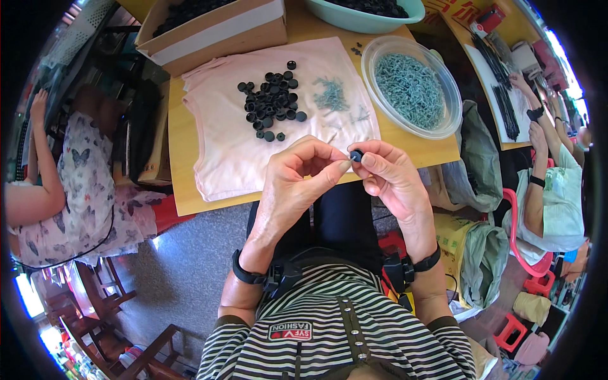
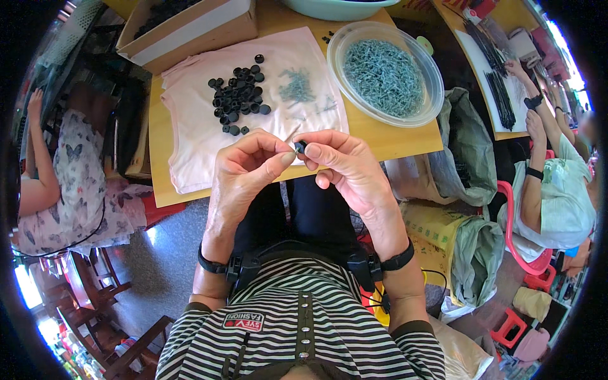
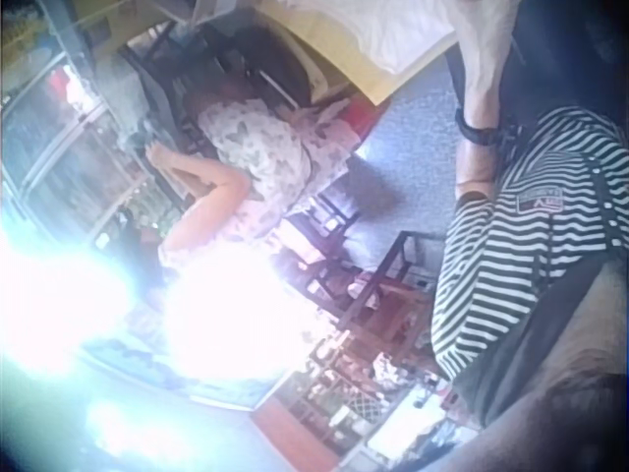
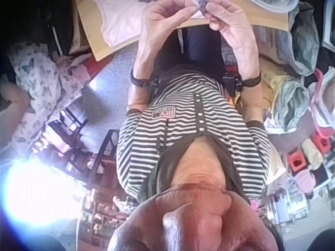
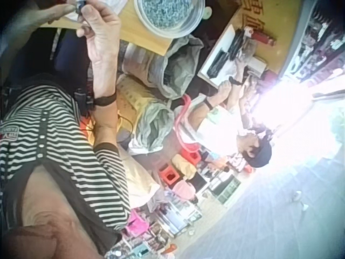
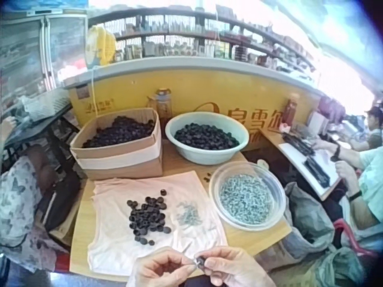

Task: Manually assembling small black plastic components by hand on a workstation.

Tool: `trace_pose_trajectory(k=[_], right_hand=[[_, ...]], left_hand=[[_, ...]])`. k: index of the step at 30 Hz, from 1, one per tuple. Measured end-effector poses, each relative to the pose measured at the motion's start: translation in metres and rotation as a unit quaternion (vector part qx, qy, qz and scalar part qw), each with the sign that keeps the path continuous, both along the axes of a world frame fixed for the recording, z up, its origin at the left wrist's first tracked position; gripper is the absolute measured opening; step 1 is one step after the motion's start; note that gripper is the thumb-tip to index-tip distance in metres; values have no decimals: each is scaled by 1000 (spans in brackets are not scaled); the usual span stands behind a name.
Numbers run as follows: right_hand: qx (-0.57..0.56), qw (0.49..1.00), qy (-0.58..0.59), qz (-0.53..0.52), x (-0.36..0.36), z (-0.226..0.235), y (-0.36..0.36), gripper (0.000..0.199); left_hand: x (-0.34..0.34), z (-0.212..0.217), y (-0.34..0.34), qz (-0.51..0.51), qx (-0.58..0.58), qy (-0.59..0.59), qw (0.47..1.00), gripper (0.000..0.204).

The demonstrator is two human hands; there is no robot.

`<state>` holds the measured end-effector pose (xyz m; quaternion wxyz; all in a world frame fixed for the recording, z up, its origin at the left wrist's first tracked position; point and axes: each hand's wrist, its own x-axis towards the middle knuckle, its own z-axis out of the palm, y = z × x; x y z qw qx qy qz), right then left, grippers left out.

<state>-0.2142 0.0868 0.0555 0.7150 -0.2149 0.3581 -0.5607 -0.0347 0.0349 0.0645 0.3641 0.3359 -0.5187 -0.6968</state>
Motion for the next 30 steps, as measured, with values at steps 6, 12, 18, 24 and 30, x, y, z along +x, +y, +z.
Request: trace_pose_trajectory(k=[6, 12, 18, 24, 30], right_hand=[[-6, 998, 68, 2, 3, 5, 5, 22], [-4, 997, 72, -8, 3, 3, 9, 23], [4, 999, 33, -12, 4, 1, 10, 23], [-2, 996, 85, -17, 4, 2, 11, 24], [1, 999, 37, -14, 2, -2, 11, 24]], left_hand=[[7, 2, 1, -6, -53, -71, 996, 9], [6, 5, 3, 3, -114, -106, 988, 8], [4, -2, 5, 5, -79, -66, 995, 9], [5, 5, 5, 3, -103, -110, 989, 8], [3, 11, 4, 11, -105, -127, 986, 8]])
